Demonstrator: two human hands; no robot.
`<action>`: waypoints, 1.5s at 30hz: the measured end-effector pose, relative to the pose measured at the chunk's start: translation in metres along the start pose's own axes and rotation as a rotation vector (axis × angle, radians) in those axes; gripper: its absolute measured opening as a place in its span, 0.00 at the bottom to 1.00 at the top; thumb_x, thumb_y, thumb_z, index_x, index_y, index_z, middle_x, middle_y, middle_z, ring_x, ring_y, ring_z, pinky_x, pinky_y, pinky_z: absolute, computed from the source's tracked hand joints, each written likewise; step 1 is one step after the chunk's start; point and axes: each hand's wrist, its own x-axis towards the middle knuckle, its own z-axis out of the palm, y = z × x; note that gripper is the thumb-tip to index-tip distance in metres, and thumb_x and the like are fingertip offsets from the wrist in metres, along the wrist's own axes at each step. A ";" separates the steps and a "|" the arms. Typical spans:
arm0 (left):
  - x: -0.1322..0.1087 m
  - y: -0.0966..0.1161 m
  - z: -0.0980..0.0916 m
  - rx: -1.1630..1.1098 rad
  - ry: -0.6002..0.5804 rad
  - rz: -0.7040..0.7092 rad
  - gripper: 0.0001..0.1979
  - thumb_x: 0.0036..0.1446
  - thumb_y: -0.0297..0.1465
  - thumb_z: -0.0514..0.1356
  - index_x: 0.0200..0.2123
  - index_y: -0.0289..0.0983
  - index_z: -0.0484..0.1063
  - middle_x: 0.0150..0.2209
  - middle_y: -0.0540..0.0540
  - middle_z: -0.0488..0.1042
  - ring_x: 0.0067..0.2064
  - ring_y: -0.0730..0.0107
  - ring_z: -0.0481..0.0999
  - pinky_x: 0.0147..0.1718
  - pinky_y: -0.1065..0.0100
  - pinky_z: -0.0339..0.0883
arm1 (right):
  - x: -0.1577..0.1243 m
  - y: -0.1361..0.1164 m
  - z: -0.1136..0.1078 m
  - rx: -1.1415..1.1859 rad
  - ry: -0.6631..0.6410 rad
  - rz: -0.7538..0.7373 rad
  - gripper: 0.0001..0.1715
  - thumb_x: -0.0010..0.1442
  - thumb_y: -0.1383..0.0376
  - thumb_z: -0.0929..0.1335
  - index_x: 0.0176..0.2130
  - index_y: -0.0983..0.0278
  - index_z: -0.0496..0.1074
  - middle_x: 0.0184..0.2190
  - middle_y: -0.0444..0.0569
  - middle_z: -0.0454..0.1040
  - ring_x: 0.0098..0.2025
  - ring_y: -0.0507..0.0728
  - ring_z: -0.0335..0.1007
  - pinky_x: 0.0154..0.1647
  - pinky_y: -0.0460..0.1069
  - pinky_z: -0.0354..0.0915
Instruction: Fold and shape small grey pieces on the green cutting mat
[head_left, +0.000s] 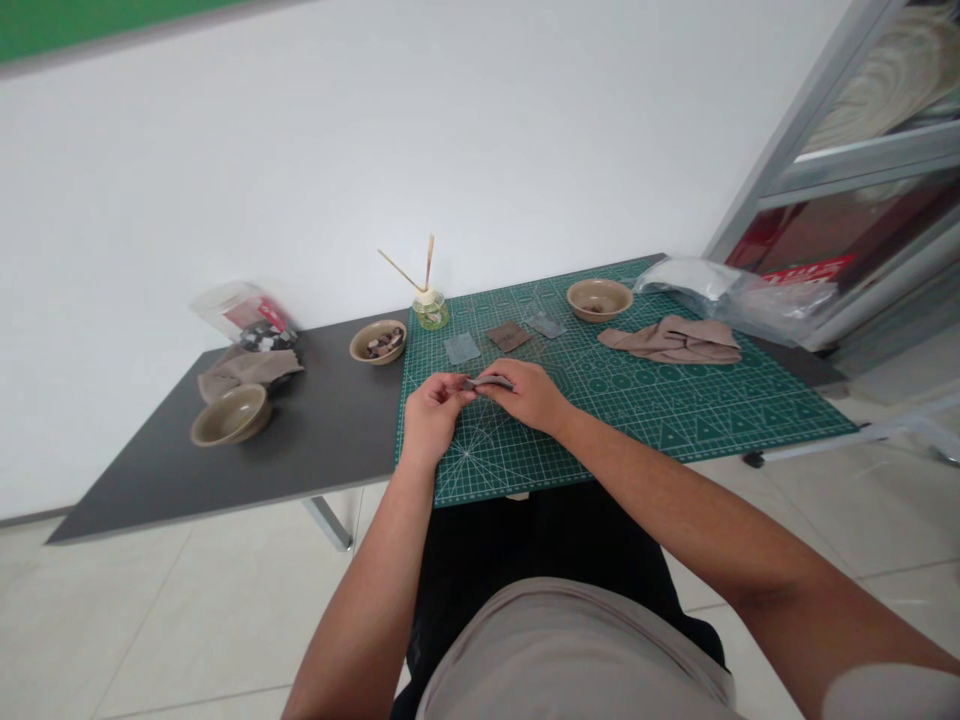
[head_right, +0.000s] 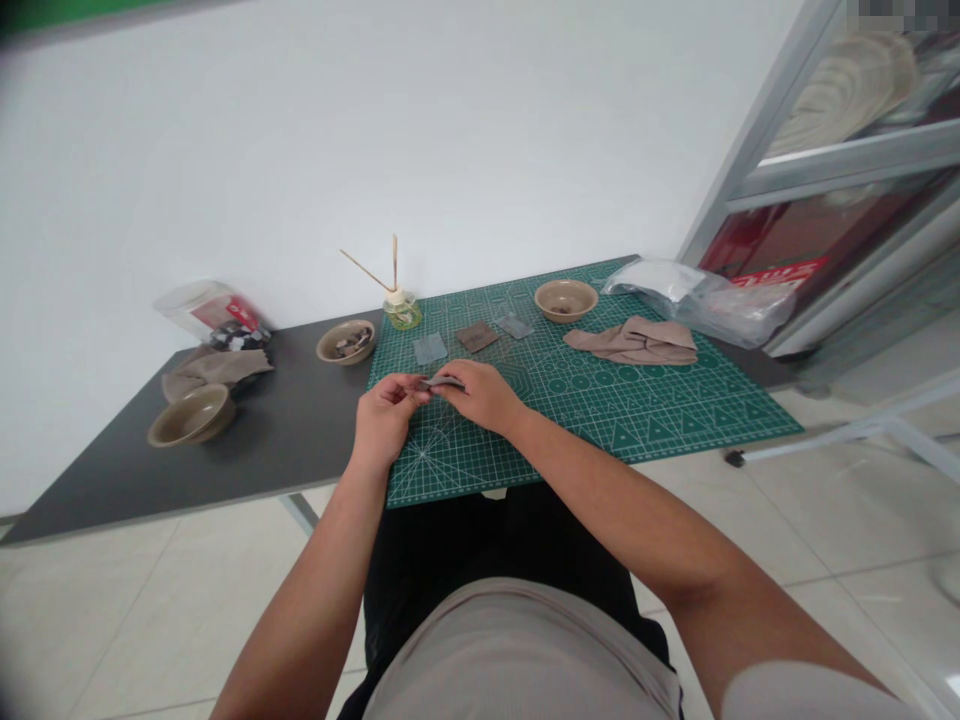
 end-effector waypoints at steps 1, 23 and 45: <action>0.000 0.001 0.000 0.000 -0.007 0.000 0.08 0.43 0.30 0.68 0.31 0.38 0.75 0.29 0.51 0.77 0.32 0.70 0.74 0.36 0.67 0.67 | 0.000 0.000 0.000 0.003 -0.001 -0.007 0.03 0.62 0.64 0.70 0.36 0.61 0.77 0.34 0.46 0.78 0.37 0.55 0.74 0.40 0.50 0.65; -0.001 0.003 0.000 -0.016 -0.003 -0.004 0.08 0.42 0.30 0.68 0.30 0.37 0.76 0.29 0.51 0.77 0.32 0.70 0.74 0.36 0.68 0.67 | -0.001 -0.002 -0.001 0.010 0.004 -0.020 0.05 0.62 0.63 0.71 0.38 0.62 0.78 0.35 0.46 0.80 0.38 0.55 0.75 0.40 0.48 0.66; 0.000 0.001 -0.001 -0.043 -0.004 -0.037 0.11 0.41 0.30 0.69 0.31 0.37 0.76 0.29 0.51 0.78 0.30 0.71 0.74 0.34 0.68 0.67 | 0.000 0.002 0.003 0.006 -0.102 -0.041 0.06 0.64 0.67 0.66 0.33 0.62 0.64 0.31 0.45 0.67 0.34 0.54 0.65 0.38 0.49 0.59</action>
